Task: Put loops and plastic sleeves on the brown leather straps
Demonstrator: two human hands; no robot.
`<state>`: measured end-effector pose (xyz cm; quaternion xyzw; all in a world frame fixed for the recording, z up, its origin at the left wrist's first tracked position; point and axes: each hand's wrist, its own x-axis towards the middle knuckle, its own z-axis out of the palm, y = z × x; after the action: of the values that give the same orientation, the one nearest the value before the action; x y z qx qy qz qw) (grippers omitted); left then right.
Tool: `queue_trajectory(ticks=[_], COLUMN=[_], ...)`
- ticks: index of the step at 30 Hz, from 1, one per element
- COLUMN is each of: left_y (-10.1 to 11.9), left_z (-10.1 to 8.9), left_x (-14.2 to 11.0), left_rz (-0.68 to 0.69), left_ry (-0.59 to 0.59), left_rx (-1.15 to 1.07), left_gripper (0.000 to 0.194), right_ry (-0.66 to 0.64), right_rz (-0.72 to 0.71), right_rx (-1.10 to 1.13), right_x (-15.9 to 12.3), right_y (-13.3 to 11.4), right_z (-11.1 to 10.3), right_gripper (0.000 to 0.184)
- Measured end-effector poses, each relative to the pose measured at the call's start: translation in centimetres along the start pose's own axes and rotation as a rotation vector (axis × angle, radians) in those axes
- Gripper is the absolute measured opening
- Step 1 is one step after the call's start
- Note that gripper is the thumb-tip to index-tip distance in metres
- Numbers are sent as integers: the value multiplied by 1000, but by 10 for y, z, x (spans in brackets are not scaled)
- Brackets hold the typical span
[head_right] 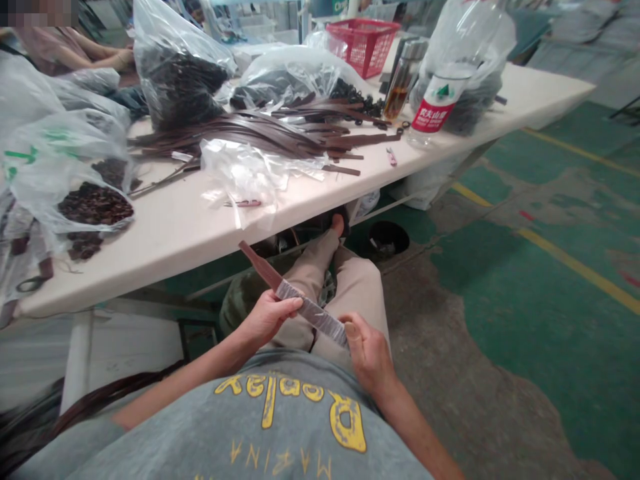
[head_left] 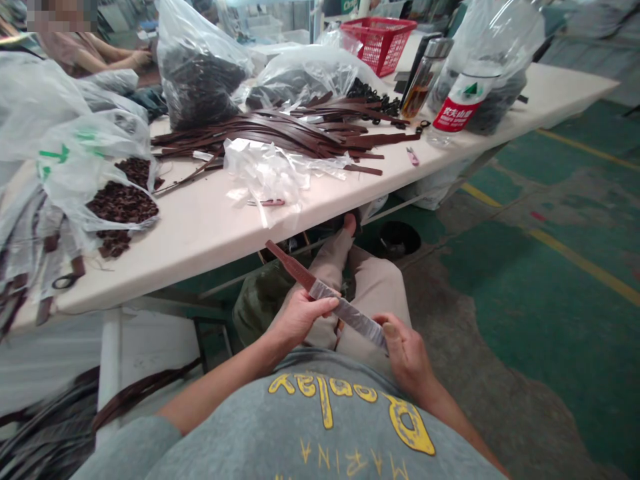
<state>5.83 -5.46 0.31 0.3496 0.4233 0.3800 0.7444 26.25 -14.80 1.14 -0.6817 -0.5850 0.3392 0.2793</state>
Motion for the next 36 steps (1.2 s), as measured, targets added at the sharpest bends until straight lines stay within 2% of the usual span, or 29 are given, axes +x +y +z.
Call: queue_trajectory(ticks=[3,6,10,14,17,20,22,25,29,31,33,36], left_y=[1,5,18,35,44,45,38,18,-5,-9,-9,-6], left_z=[-1,-1,-7,-26,-43,-50,-47,-36,-17,-13,-13,-16], left_x=[0,-3,-6,-4,-4,-10,-13,-16,-18,-20,-22,-23], left_rz=[20,44,35,134,172,160,122,16,-78,-83,-78,-73], left_ry=[13,-29,-83,19,86,130,150,130,48,9,-9,18], left_rx=[-23,-32,-43,22,158,273,241,118,45,42,53,53], left_gripper=[28,26,41,42,37,30,32,44,57,61,65,68], right_ry=[-1,-16,-60,-83,-94,-69,-6,83,69,78,108,153], right_rz=[2,-9,-32,-42,-33,-23,-47,-168,-424,-507,-540,-561], right_rx=[-30,-41,-7,14,-5,-79,-163,-229,-161,-142,-141,-178], right_x=[-2,-2,-2,-6,-9,-7,-2,10,27,34,37,36], right_y=[6,16,31,47,62,76,78,57,-2,-26,-37,-36], right_z=[-4,-10,-22,-35,-45,-52,-51,-36,7,28,42,50], right_gripper=[54,54,54,55,54,52,46,35,37,29,20,19])
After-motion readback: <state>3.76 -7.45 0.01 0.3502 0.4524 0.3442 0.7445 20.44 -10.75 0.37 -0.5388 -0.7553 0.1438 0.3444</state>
